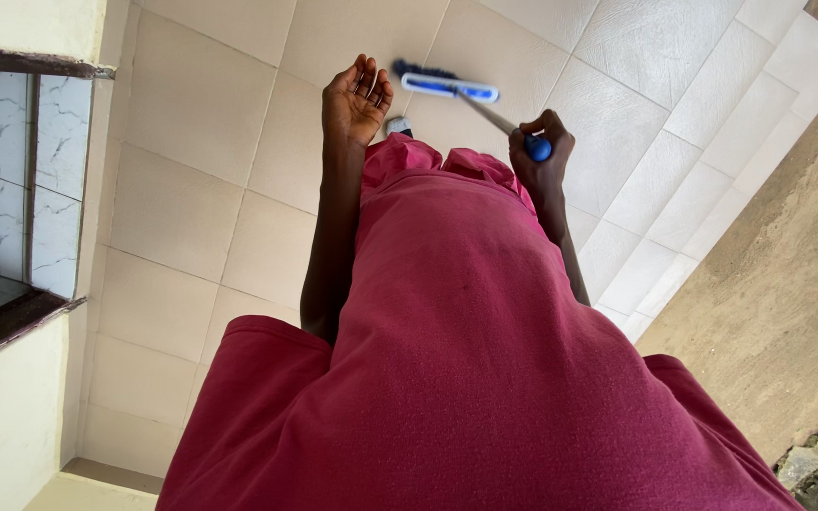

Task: The person sweeps a tiled floor using a long-handled brush, moving it in repeated strokes across the surface.

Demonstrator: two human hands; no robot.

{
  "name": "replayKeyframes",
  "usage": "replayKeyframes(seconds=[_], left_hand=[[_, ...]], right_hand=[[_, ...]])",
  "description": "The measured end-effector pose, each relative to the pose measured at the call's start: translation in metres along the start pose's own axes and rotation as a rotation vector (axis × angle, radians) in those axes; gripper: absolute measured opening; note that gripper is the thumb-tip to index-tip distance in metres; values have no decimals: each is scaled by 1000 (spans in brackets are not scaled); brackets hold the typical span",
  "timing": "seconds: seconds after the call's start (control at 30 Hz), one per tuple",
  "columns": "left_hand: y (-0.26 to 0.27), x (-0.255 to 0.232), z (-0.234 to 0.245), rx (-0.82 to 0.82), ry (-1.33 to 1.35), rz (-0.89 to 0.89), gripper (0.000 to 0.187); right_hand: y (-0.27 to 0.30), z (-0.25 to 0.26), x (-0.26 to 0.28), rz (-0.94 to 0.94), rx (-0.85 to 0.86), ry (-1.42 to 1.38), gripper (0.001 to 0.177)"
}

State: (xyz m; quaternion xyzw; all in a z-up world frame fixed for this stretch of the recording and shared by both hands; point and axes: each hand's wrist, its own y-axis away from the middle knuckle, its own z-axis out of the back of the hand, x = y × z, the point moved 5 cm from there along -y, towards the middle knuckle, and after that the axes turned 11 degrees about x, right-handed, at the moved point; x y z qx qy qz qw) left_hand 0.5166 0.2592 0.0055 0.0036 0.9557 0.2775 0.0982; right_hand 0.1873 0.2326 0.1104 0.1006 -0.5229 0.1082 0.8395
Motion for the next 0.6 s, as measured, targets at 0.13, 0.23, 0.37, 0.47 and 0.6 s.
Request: replayKeyframes(seconds=[0.13,0.23,0.37,0.47,0.6], left_hand=[[-7,-6,3,32,19,24,27],[-7,-15,2,45,0,22,27],[1,-31,5,33,-8,20,27],[7,-45,14,10,23,21,27],[15,-57,26,6,50,-15,27]], right_hand=[[11,-9,6,-280,-10,-148,9],[-17,-8,-5,-271,-141,-201,19],[-67,0,-11,-6,-201,-173,23],[-100,-8,-8,182,-173,-112,21],[-135,-31,8,283,-164,-86,21]])
